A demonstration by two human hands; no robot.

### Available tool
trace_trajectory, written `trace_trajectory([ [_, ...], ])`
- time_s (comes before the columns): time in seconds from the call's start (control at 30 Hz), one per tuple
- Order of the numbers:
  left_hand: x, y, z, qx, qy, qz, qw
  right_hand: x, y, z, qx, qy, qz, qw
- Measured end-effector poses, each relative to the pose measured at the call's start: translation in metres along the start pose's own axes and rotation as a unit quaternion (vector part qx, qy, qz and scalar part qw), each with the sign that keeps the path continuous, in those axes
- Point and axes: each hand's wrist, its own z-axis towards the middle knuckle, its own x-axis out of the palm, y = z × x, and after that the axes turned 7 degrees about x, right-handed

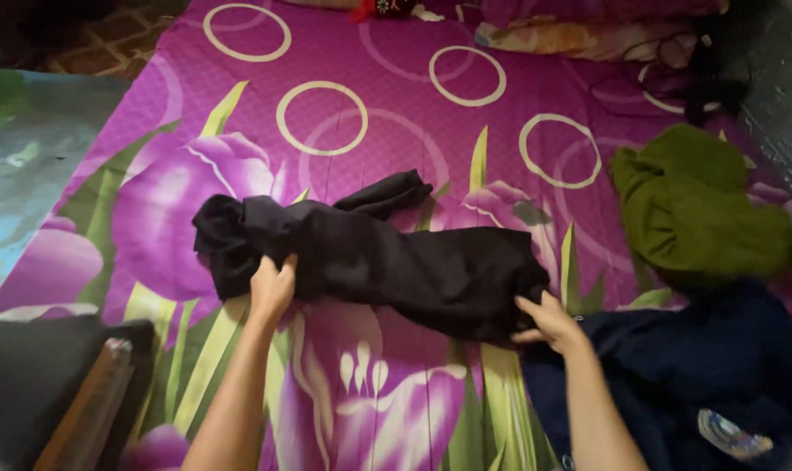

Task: Fold a black hooded sweatshirt on a bed.

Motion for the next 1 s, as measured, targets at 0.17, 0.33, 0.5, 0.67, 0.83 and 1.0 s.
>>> trace_trajectory([
  [0.17,0.059,0.011,0.07,0.08,-0.006,-0.08,0.994,0.032,0.052,0.079,-0.082,-0.117,0.106,0.984],
  [0.33,0.038,-0.027,0.095,0.108,0.0,-0.085,0.991,-0.019,0.056,0.15,-0.303,-0.285,-0.018,0.909],
  [0.5,-0.061,-0.148,0.088,0.156,-0.087,0.216,0.96,-0.052,0.117,0.057,-0.341,-0.46,-0.264,0.776],
  [0.67,-0.16,-0.255,-0.004,0.083,0.02,0.286,0.954,-0.061,0.102,-0.037,-0.329,-0.301,0.066,0.893],
  [0.83,-0.2,-0.194,-0.115,-0.001,0.133,0.39,0.911,-0.039,0.02,-0.139,-0.204,-0.125,0.241,0.94],
  [1.0,-0.163,0.048,-0.174,-0.177,0.258,-0.186,0.931,-0.039,-0.148,-0.093,-0.048,-0.127,-0.017,0.991],
])
